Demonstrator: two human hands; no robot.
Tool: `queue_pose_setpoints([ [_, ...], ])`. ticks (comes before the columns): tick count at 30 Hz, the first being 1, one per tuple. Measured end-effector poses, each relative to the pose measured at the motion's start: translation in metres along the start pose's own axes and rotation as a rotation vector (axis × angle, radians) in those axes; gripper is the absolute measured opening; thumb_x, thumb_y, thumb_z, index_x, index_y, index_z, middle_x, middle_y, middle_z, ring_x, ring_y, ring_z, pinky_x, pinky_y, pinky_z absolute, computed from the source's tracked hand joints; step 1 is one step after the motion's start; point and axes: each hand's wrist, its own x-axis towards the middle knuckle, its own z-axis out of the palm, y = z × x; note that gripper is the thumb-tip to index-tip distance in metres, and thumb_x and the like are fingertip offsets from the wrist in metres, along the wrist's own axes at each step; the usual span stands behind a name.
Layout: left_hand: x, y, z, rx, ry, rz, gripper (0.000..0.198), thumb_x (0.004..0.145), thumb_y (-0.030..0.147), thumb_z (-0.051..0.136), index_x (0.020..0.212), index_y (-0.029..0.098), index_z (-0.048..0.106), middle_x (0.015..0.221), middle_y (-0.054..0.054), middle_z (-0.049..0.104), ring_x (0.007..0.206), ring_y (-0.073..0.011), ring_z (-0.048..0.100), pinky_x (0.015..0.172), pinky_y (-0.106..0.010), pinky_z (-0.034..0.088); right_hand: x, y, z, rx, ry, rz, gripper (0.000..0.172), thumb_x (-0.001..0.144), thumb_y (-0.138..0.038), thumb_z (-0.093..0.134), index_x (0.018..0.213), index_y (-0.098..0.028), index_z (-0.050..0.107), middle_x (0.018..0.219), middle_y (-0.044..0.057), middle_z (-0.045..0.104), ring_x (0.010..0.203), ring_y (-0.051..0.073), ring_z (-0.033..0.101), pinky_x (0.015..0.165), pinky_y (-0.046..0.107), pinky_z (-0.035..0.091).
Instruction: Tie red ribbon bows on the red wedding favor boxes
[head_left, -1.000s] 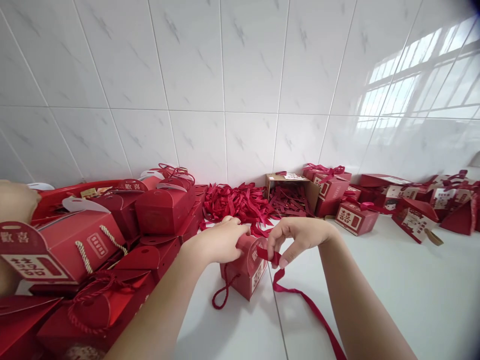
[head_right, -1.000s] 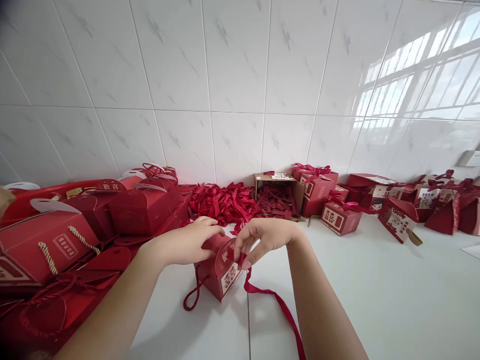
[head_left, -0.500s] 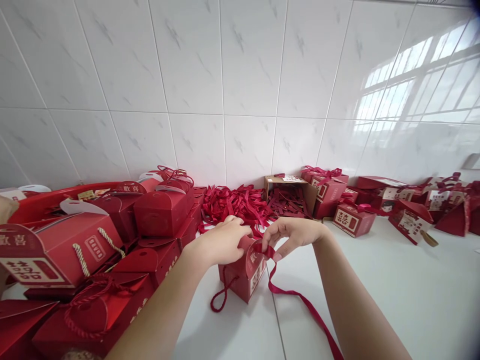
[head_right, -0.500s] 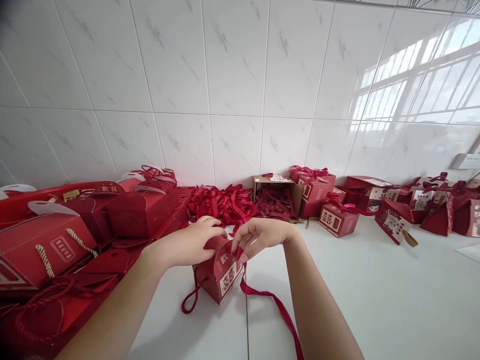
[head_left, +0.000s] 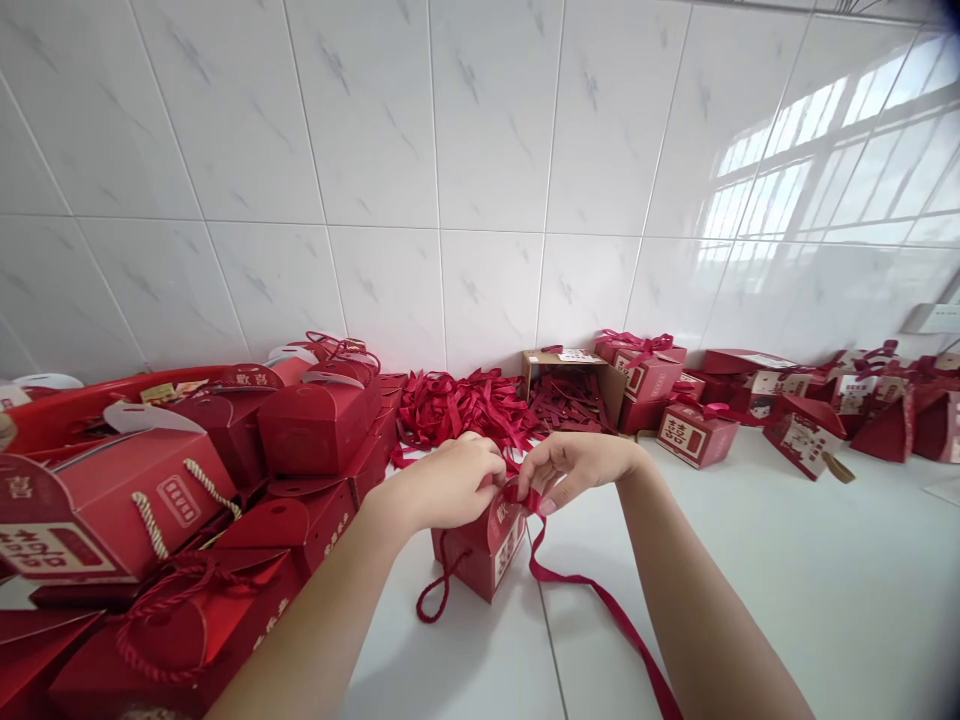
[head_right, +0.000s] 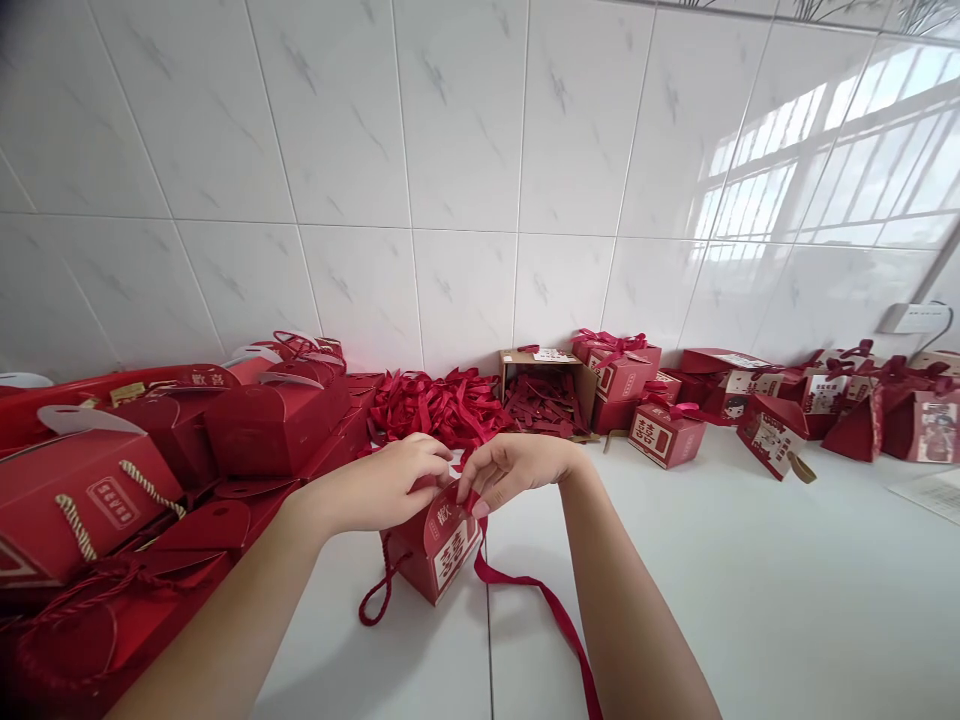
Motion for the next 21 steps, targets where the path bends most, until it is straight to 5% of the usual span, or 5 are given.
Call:
queue_pose_setpoints([
  [6,-0.004,-0.001,-0.009,-0.094,0.202,-0.080,0.021,0.085,0.025,0.041,0.073,0.023,0.058,0.081,-0.001,0.063,0.071,-0.0179,0.058,0.063,-0.029,0.045,-0.006,-0.007,0.001,-0.058,0.003,-0.014,0.037,0.070,-0.035,0.077,0.099,-0.015,0.066,0.091,0.004,0.067,0.087,0.013,0.063,0.081,0.026,0.051],
  [11,-0.007,0.008,-0.019,-0.489,0.570,-0.162,0.016,0.086,0.034,0.048,0.080,0.022,0.056,0.069,0.002,0.062,0.063,-0.0159,0.058,0.058,-0.026,0.043,-0.006,-0.023,0.008,-0.308,0.344,-0.020,0.033,0.071,-0.046,0.073,0.075,-0.015,0.063,0.070,-0.002,0.060,0.067,0.010,0.056,0.061,0.021,0.045],
  [15,-0.012,0.017,-0.025,-0.926,0.595,-0.135,0.016,0.084,0.035,0.054,0.083,0.019,0.056,0.067,-0.001,0.066,0.064,-0.0177,0.063,0.064,-0.029,0.050,0.005,-0.034,0.021,-0.169,0.431,-0.206,0.038,0.074,-0.047,0.071,0.098,-0.018,0.064,0.081,-0.001,0.060,0.065,0.008,0.050,0.057,0.020,0.041],
  [21,-0.027,0.025,-0.031,-0.930,0.744,-0.078,0.009,0.084,0.031,0.057,0.084,0.022,0.060,0.052,0.005,0.049,0.056,-0.0100,0.046,0.057,-0.020,0.040,0.008,-0.043,0.034,0.060,0.397,-0.475,0.019,0.080,-0.033,0.068,0.078,-0.015,0.062,0.066,-0.005,0.052,0.055,0.005,0.041,0.050,0.020,0.033],
])
